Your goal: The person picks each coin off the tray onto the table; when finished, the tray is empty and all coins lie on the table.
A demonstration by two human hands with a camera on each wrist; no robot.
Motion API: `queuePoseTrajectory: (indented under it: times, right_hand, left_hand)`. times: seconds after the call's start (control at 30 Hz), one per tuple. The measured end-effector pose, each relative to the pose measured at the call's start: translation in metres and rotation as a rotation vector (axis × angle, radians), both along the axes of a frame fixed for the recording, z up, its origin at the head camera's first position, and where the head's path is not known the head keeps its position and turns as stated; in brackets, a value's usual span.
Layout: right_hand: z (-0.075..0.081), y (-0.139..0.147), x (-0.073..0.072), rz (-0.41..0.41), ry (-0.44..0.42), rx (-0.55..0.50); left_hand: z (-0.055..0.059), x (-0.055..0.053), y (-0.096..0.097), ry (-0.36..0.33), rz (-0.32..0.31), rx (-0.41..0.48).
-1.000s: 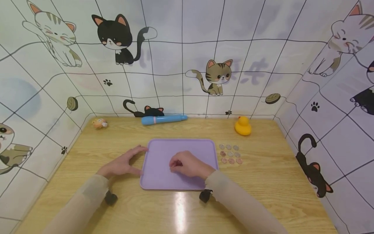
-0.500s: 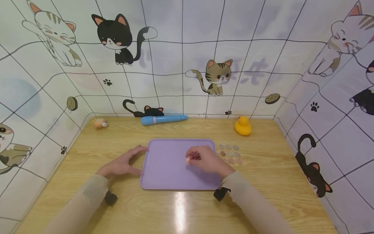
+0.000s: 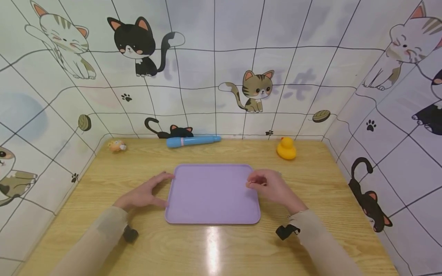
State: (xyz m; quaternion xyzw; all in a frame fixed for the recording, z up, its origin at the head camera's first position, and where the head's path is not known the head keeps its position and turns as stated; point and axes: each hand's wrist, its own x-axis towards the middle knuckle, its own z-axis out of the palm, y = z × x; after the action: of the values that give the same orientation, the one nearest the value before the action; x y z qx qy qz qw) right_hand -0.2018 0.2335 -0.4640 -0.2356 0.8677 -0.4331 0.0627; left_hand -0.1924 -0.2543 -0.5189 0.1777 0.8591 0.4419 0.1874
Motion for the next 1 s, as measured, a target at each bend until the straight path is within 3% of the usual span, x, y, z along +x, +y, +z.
queuePoseTrajectory:
  times: [0.5, 0.67, 1.0]
  right_hand:
    - [-0.014, 0.045, 0.016, -0.154, 0.035, 0.127]
    - [-0.022, 0.047, 0.017, -0.167, 0.027, 0.199]
    - [-0.027, 0.04, 0.019, -0.169, 0.09, 0.311]
  left_hand:
    - [0.002, 0.0, 0.0, -0.024, 0.008, 0.011]
    - [0.0, -0.001, -0.001, -0.02, 0.006, 0.015]
    - [-0.001, -0.001, -0.001, -0.015, 0.007, 0.005]
